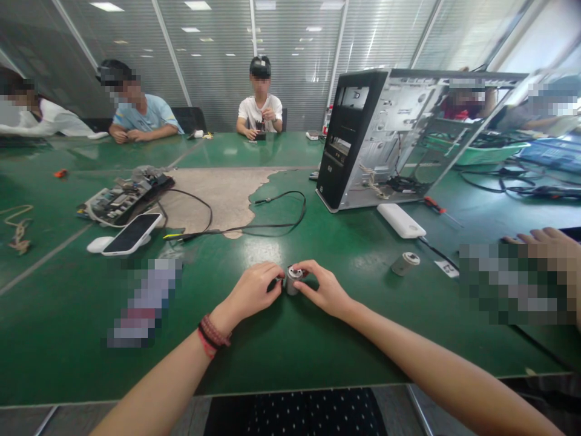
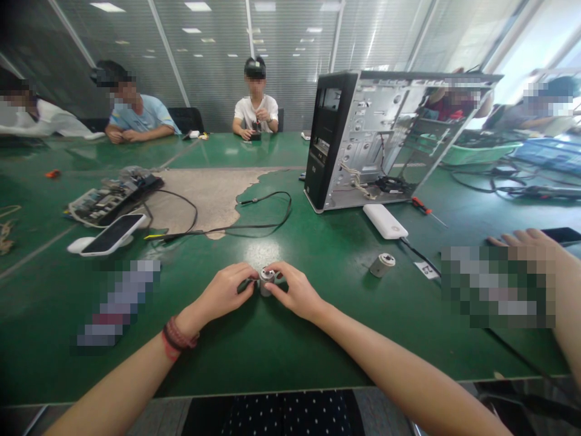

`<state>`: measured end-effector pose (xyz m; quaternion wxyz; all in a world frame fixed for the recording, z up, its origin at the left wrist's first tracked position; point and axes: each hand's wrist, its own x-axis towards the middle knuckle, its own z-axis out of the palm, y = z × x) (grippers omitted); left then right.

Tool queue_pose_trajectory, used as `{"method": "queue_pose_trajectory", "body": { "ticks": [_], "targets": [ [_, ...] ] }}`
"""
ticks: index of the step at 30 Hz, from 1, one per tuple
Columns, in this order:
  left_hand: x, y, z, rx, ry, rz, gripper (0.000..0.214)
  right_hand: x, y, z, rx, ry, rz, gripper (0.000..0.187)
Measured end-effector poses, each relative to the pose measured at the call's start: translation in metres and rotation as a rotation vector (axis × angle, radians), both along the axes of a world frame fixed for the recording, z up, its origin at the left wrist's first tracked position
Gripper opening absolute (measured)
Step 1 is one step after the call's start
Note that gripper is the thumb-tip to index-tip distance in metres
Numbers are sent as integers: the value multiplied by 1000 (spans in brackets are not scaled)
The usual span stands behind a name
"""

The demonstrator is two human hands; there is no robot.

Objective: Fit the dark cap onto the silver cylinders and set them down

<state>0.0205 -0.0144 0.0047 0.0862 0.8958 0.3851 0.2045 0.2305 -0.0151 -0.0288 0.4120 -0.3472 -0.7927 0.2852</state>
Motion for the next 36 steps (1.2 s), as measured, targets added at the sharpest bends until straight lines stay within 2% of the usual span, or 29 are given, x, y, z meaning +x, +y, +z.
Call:
{"method": "queue_pose_trajectory", "body": {
  "ticks": [4, 10, 12, 15, 25, 33, 36],
  "targets": [
    [3, -1, 0, 16, 1, 10, 11, -3, -6, 2, -317, 306, 10, 26],
    [2, 0, 0, 19, -1, 25, 13, -13, -5, 1, -985, 859, 86, 30],
    [2, 0, 0, 11, -5, 26, 13, -12, -4, 0, -1135, 946, 106, 27],
    [2, 0, 0, 0, -14, 27, 12, -10, -2, 1, -1274, 988, 130, 26],
    [2, 1, -2, -16, -32, 19, 12, -7, -3, 5, -1370, 969, 157, 42],
    [3, 1, -2, -27, -32, 23, 13, -7, -2, 0, -1335, 975, 174, 28],
    [4, 1, -1, -72, -71, 21, 13, -9, -4, 0, -1228, 955, 148, 29]
  ]
}}
